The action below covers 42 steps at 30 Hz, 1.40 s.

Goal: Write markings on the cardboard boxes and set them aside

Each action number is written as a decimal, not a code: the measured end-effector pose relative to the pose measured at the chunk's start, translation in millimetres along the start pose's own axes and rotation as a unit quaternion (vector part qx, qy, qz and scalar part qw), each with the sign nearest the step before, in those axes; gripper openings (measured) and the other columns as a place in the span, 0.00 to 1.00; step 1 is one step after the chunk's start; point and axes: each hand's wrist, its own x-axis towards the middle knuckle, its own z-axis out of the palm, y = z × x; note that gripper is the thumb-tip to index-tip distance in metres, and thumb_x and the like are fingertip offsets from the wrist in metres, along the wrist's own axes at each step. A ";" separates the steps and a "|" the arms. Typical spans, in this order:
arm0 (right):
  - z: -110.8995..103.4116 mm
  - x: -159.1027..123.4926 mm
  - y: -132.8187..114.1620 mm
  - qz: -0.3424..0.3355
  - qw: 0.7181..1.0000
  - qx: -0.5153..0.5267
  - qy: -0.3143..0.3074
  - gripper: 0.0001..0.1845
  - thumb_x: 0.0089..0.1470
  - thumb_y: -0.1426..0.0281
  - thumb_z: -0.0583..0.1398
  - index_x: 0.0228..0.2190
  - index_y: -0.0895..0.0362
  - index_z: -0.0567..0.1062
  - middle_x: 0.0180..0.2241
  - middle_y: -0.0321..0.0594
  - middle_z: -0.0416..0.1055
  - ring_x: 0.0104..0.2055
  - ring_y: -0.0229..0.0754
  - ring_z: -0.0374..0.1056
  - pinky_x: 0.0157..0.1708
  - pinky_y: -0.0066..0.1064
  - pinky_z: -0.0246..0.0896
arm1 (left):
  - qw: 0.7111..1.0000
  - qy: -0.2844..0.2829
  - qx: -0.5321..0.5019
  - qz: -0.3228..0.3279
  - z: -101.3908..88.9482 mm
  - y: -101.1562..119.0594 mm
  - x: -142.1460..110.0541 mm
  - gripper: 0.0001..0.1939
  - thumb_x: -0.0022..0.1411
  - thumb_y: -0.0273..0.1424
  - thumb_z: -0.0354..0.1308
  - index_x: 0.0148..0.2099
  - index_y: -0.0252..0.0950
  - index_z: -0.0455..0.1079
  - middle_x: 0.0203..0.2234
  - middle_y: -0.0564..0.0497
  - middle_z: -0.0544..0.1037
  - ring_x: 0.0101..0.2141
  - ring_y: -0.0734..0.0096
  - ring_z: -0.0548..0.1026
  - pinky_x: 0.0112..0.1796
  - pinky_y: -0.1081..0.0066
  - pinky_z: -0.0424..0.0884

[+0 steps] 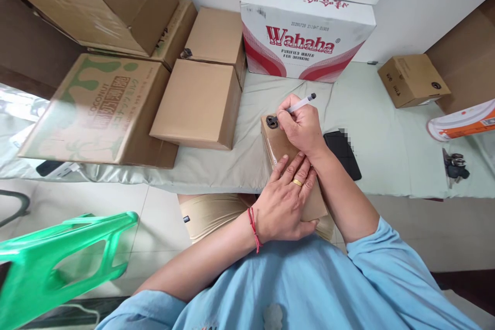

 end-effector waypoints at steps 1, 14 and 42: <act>0.0 -0.2 -0.6 0.001 1.000 0.000 0.001 0.08 0.58 0.70 0.59 0.27 0.50 0.69 0.18 0.26 0.61 0.21 0.35 0.56 0.27 0.30 0.53 | 1.000 0.000 -0.001 -0.001 0.3 -0.1 -0.1 0.58 0.64 0.59 0.60 0.79 0.20 0.54 0.78 0.23 0.55 0.79 0.31 0.48 0.77 0.38 0.41; -2.0 -3.8 -0.8 -0.001 0.998 -0.006 0.069 0.12 0.60 0.67 0.60 0.26 0.50 0.65 0.19 0.26 0.59 0.22 0.35 0.53 0.27 0.30 0.51 | 1.000 0.000 0.000 0.001 1.3 -1.0 -0.5 0.59 0.62 0.60 0.62 0.79 0.21 0.55 0.78 0.23 0.54 0.79 0.31 0.49 0.77 0.38 0.41; -0.1 2.1 5.4 0.006 0.997 -0.016 0.076 0.09 0.60 0.70 0.59 0.28 0.50 0.67 0.20 0.24 0.63 0.22 0.34 0.59 0.29 0.30 0.54 | 1.000 0.009 0.008 0.004 1.6 -0.9 0.3 0.58 0.63 0.60 0.61 0.78 0.19 0.56 0.78 0.22 0.55 0.79 0.30 0.50 0.77 0.39 0.40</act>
